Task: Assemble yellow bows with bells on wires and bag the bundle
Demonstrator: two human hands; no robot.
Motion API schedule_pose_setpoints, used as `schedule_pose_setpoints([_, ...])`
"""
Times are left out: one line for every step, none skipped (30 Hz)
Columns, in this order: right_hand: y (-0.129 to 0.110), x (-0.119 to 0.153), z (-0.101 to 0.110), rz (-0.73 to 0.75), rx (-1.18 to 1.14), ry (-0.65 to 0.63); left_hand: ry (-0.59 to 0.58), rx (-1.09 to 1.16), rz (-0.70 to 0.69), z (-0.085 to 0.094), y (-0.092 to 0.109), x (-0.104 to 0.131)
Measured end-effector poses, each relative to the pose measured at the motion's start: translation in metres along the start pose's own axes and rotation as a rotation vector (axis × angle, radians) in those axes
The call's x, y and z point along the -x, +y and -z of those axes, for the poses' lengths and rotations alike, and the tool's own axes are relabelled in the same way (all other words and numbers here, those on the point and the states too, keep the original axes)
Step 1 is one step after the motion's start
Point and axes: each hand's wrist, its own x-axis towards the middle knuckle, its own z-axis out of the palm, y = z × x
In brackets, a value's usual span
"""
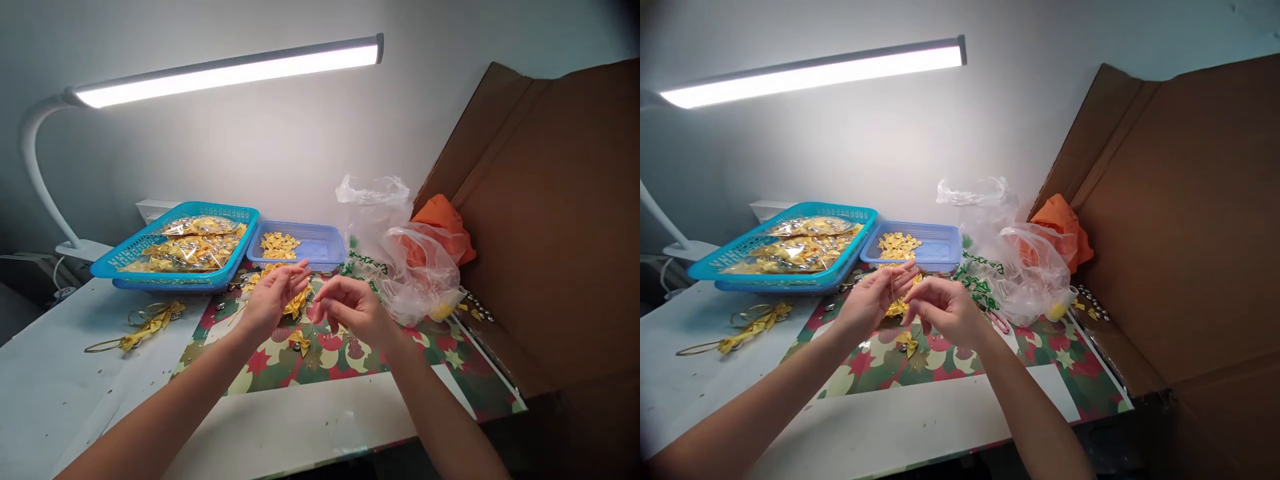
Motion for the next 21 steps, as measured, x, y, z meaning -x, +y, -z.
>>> schedule_pose_setpoints([-0.001, 0.0, -0.002, 0.004, -0.01, -0.006, -0.053, -0.119, -0.001, 0.001, -0.005, 0.006])
schedule_pose_setpoints([-0.002, -0.002, -0.004, 0.014, -0.018, 0.006, -0.127, -0.244, -0.005, 0.001, -0.009, 0.012])
schedule_pose_setpoints([-0.003, -0.006, -0.005, 0.025, -0.022, 0.029, -0.214, -0.364, -0.012, 0.002, -0.011, 0.018])
schedule_pose_setpoints([-0.003, -0.01, -0.006, 0.03, -0.023, 0.059, -0.306, -0.462, -0.019, 0.002, -0.013, 0.023])
schedule_pose_setpoints([-0.002, -0.014, -0.005, 0.034, -0.022, 0.095, -0.388, -0.527, -0.028, 0.002, -0.013, 0.027])
schedule_pose_setpoints([-0.002, -0.018, -0.004, 0.04, -0.021, 0.14, -0.455, -0.566, -0.035, 0.003, -0.014, 0.03])
schedule_pose_setpoints([-0.003, -0.022, -0.002, 0.05, -0.02, 0.192, -0.504, -0.585, -0.039, 0.004, -0.014, 0.031])
schedule_pose_setpoints([-0.004, -0.025, 0.001, 0.068, -0.02, 0.251, -0.535, -0.597, -0.039, 0.006, -0.014, 0.032])
schedule_pose_setpoints([-0.007, -0.027, 0.005, 0.092, -0.022, 0.312, -0.548, -0.607, -0.035, 0.008, -0.014, 0.031])
schedule_pose_setpoints([-0.011, -0.028, 0.009, 0.123, -0.031, 0.369, -0.547, -0.618, -0.025, 0.011, -0.014, 0.03])
schedule_pose_setpoints([-0.015, -0.028, 0.013, 0.156, -0.045, 0.419, -0.54, -0.624, -0.01, 0.013, -0.014, 0.029])
schedule_pose_setpoints([-0.021, -0.028, 0.018, 0.19, -0.055, 0.461, -0.53, -0.616, 0.007, 0.016, -0.015, 0.028])
schedule_pose_setpoints([-0.027, -0.027, 0.022, 0.22, -0.057, 0.497, -0.523, -0.593, 0.026, 0.018, -0.015, 0.027])
schedule_pose_setpoints([-0.033, -0.026, 0.026, 0.245, -0.05, 0.526, -0.52, -0.563, 0.041, 0.02, -0.016, 0.026])
schedule_pose_setpoints([-0.039, -0.025, 0.029, 0.263, -0.036, 0.549, -0.52, -0.532, 0.049, 0.021, -0.016, 0.026])
schedule_pose_setpoints([-0.045, -0.024, 0.032, 0.274, -0.017, 0.567, -0.519, -0.51, 0.057, 0.022, -0.016, 0.025])
schedule_pose_setpoints([-0.049, -0.024, 0.034, 0.282, 0.001, 0.581, -0.517, -0.497, 0.064, 0.022, -0.017, 0.025])
schedule_pose_setpoints([-0.053, -0.024, 0.035, 0.288, 0.014, 0.585, -0.516, -0.492, 0.07, 0.022, -0.017, 0.026])
schedule_pose_setpoints([-0.056, -0.024, 0.036, 0.292, 0.018, 0.579, -0.516, -0.49, 0.077, 0.022, -0.017, 0.026])
schedule_pose_setpoints([-0.057, -0.025, 0.036, 0.295, 0.016, 0.563, -0.515, -0.48, 0.081, 0.021, -0.017, 0.027])
schedule_pose_setpoints([-0.057, -0.025, 0.036, 0.295, 0.011, 0.539, -0.516, -0.464, 0.081, 0.021, -0.018, 0.027])
